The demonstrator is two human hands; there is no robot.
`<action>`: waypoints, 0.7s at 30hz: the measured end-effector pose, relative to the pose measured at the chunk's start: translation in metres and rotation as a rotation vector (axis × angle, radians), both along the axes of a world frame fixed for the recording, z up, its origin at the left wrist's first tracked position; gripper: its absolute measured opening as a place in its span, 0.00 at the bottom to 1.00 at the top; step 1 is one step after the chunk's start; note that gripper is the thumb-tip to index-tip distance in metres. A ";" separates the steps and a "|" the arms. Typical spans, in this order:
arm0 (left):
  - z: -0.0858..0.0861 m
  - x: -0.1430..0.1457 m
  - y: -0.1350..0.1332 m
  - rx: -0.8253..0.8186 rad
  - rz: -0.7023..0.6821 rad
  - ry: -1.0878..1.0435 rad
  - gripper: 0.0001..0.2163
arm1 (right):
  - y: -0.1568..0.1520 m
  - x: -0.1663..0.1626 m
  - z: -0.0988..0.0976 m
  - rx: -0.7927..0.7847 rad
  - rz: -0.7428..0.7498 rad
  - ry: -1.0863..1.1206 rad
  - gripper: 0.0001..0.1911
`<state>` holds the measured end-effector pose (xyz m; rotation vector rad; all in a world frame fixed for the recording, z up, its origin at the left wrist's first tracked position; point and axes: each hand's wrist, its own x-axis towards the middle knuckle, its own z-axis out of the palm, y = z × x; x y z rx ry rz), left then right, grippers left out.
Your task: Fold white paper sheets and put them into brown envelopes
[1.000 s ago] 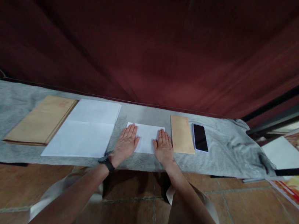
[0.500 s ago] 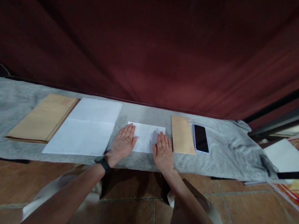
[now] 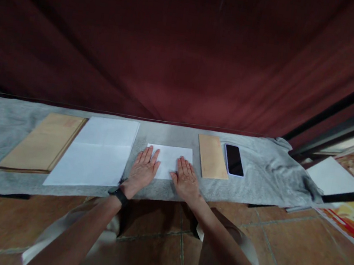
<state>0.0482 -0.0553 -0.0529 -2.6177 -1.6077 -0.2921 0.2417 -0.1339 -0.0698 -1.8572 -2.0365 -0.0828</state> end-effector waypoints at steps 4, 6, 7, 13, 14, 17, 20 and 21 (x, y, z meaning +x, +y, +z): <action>0.000 0.000 -0.001 -0.005 0.019 -0.002 0.27 | -0.003 0.011 -0.003 0.030 -0.057 -0.036 0.31; 0.000 0.001 -0.001 -0.008 0.038 -0.006 0.27 | -0.005 0.013 -0.004 0.031 -0.070 -0.054 0.31; 0.000 0.003 -0.001 -0.008 0.051 -0.013 0.27 | -0.005 0.013 -0.004 0.030 -0.076 -0.061 0.31; 0.002 0.031 -0.006 -0.007 -0.018 -0.108 0.27 | -0.004 0.010 -0.004 0.019 -0.088 -0.075 0.30; 0.003 0.038 -0.008 -0.020 -0.073 -0.119 0.26 | -0.004 0.010 -0.004 0.014 -0.088 -0.073 0.30; 0.002 0.056 -0.015 -0.051 -0.183 -0.122 0.26 | -0.005 0.012 -0.002 -0.003 -0.086 -0.058 0.29; 0.000 0.065 -0.017 -0.051 -0.181 -0.111 0.26 | -0.003 0.018 0.005 -0.032 -0.076 -0.023 0.27; 0.000 0.065 -0.018 -0.048 -0.180 -0.108 0.26 | -0.001 0.021 0.008 -0.047 -0.071 -0.004 0.26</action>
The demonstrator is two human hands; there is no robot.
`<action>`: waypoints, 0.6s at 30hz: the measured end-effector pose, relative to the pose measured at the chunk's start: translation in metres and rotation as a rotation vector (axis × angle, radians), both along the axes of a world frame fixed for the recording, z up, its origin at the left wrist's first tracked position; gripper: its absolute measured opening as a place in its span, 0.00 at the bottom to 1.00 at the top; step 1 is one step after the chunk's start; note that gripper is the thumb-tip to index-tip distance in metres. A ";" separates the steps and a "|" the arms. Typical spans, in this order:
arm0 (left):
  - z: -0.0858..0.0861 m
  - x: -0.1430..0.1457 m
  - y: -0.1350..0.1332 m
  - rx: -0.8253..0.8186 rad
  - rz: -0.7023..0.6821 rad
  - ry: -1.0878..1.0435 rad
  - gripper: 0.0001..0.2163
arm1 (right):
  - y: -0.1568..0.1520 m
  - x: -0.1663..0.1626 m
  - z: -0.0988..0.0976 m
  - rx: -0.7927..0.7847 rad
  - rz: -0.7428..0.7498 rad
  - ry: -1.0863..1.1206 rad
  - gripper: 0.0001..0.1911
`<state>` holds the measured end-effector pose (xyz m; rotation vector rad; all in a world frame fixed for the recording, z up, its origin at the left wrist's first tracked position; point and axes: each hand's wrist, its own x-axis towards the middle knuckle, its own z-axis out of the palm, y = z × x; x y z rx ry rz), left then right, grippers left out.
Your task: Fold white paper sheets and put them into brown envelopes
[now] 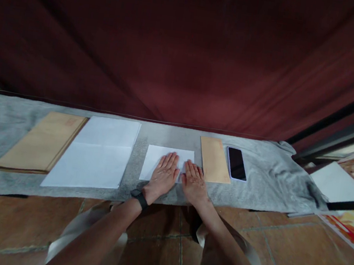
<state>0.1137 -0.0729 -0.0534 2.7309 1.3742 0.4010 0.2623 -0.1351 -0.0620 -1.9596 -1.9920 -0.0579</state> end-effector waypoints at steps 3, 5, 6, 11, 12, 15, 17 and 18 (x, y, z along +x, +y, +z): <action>-0.001 -0.003 0.001 0.006 -0.009 0.006 0.26 | 0.009 0.004 0.010 -0.036 0.001 0.077 0.24; -0.002 -0.006 0.002 0.004 -0.020 0.009 0.26 | 0.017 0.002 0.015 -0.036 0.001 0.130 0.25; -0.003 -0.007 0.002 0.002 -0.027 0.012 0.26 | 0.021 0.000 0.016 -0.034 0.010 0.152 0.25; -0.004 -0.008 0.009 -0.014 -0.033 0.031 0.26 | 0.036 -0.018 0.012 -0.076 0.112 0.206 0.28; -0.004 -0.008 0.011 -0.020 -0.026 0.034 0.26 | 0.037 -0.021 0.010 -0.085 0.112 0.199 0.28; -0.002 -0.008 0.015 -0.032 0.006 0.034 0.26 | 0.039 -0.024 0.007 -0.097 0.075 0.148 0.29; 0.000 -0.009 0.016 -0.030 0.022 0.026 0.26 | 0.040 -0.024 0.006 -0.097 0.056 0.109 0.29; 0.001 -0.009 0.016 -0.028 0.026 0.022 0.26 | 0.040 -0.024 0.006 -0.095 0.051 0.092 0.28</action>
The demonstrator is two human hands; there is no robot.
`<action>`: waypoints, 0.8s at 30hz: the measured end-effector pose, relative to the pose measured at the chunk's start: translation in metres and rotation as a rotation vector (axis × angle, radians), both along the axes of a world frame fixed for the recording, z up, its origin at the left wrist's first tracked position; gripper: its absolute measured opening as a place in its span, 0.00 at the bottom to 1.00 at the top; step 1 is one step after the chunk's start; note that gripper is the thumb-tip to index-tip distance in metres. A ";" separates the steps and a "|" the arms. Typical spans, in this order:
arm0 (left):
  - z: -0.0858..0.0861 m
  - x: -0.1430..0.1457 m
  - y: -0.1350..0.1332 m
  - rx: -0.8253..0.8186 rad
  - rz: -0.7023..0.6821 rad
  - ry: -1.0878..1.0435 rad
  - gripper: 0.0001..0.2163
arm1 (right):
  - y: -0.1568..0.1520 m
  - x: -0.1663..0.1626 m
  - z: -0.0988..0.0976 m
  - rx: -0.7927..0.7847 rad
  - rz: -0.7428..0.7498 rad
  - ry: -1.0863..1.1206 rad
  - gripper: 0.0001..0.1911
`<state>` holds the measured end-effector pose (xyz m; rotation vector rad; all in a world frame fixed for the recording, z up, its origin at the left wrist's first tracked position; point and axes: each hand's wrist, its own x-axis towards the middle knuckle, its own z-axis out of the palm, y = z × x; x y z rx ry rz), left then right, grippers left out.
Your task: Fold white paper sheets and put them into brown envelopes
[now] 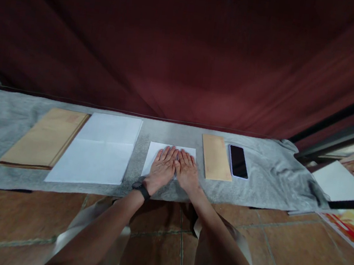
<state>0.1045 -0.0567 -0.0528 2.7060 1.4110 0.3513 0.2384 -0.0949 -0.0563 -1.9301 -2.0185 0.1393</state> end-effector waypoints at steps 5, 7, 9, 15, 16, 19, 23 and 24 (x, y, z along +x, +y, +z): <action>0.002 -0.002 0.002 0.001 0.032 -0.008 0.26 | 0.000 0.003 -0.002 0.025 -0.003 -0.071 0.28; 0.002 -0.004 0.004 0.002 0.060 -0.019 0.26 | 0.001 0.004 -0.004 0.037 -0.012 -0.088 0.28; 0.001 -0.007 0.006 0.006 0.093 -0.031 0.26 | 0.001 0.006 -0.006 0.047 -0.032 -0.095 0.28; -0.001 -0.018 0.011 0.011 0.164 -0.017 0.26 | 0.000 0.013 -0.011 0.082 -0.072 -0.103 0.29; -0.001 -0.021 0.011 0.014 0.174 -0.013 0.26 | 0.000 0.014 -0.011 0.086 -0.077 -0.102 0.29; -0.002 -0.028 0.012 0.033 0.192 -0.002 0.27 | -0.002 0.016 -0.011 0.094 -0.092 -0.101 0.31; -0.004 -0.040 0.013 0.059 0.220 0.001 0.28 | -0.004 0.020 -0.013 0.112 -0.109 -0.110 0.32; -0.005 -0.043 0.013 0.063 0.226 0.000 0.28 | -0.005 0.021 -0.014 0.119 -0.112 -0.111 0.32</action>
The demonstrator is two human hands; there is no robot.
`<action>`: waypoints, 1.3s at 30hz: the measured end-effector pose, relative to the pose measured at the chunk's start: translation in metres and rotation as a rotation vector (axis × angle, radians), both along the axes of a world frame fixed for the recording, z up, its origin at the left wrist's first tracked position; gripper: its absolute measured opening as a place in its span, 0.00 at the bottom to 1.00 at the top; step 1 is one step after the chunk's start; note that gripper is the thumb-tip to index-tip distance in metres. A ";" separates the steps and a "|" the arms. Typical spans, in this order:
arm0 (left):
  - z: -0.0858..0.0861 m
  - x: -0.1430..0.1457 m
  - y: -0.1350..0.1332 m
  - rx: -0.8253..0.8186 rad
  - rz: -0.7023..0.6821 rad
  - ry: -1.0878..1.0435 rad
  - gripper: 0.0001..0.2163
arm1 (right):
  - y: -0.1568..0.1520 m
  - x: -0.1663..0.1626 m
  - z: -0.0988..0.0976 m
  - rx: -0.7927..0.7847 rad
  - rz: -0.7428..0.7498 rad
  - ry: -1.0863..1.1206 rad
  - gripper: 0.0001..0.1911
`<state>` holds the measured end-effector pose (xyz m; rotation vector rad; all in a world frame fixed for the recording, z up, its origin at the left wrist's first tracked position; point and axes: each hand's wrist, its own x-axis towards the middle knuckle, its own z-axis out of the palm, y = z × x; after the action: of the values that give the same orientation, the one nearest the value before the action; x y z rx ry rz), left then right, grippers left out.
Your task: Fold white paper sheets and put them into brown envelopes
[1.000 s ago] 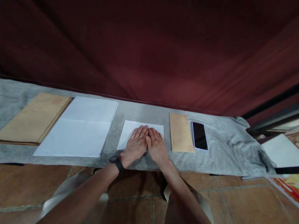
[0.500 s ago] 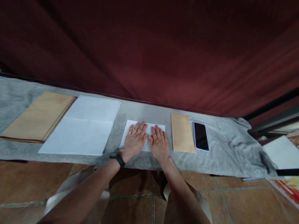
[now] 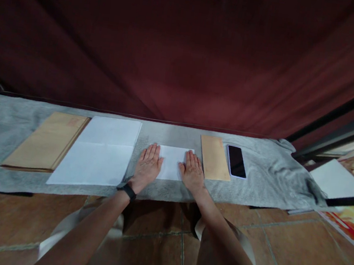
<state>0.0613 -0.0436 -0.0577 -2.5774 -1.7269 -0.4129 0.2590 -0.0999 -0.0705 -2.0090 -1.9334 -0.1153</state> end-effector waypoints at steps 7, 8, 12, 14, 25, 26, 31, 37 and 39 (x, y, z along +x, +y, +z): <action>0.001 -0.012 0.001 -0.017 0.024 0.023 0.29 | -0.006 0.003 -0.005 0.039 -0.033 0.007 0.30; 0.001 -0.012 0.001 -0.018 0.023 0.022 0.29 | -0.007 0.003 -0.004 0.040 -0.040 0.012 0.30; 0.002 -0.011 0.001 -0.013 0.029 0.014 0.29 | -0.007 -0.005 0.006 0.015 -0.031 0.030 0.29; 0.001 -0.011 0.001 -0.008 0.028 0.010 0.29 | -0.004 -0.013 0.012 -0.017 0.025 0.032 0.29; 0.000 -0.013 0.001 0.012 0.013 0.010 0.29 | 0.016 -0.042 0.004 -0.047 0.124 0.034 0.28; 0.000 -0.014 0.001 0.010 0.013 0.008 0.29 | 0.018 -0.040 0.004 -0.043 0.109 0.035 0.29; 0.000 -0.015 0.000 -0.003 0.012 0.009 0.29 | 0.022 -0.026 0.002 -0.020 0.045 0.032 0.30; 0.003 -0.019 -0.001 -0.048 0.038 0.028 0.29 | 0.017 -0.011 -0.003 -0.002 -0.018 0.000 0.31; 0.006 -0.019 -0.001 -0.043 0.053 0.019 0.29 | 0.014 -0.007 -0.005 0.016 -0.021 -0.005 0.31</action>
<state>0.0421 -0.0445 -0.0516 -2.5489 -1.8127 -0.3527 0.2519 -0.0855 -0.0758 -2.0208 -1.9086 -0.1413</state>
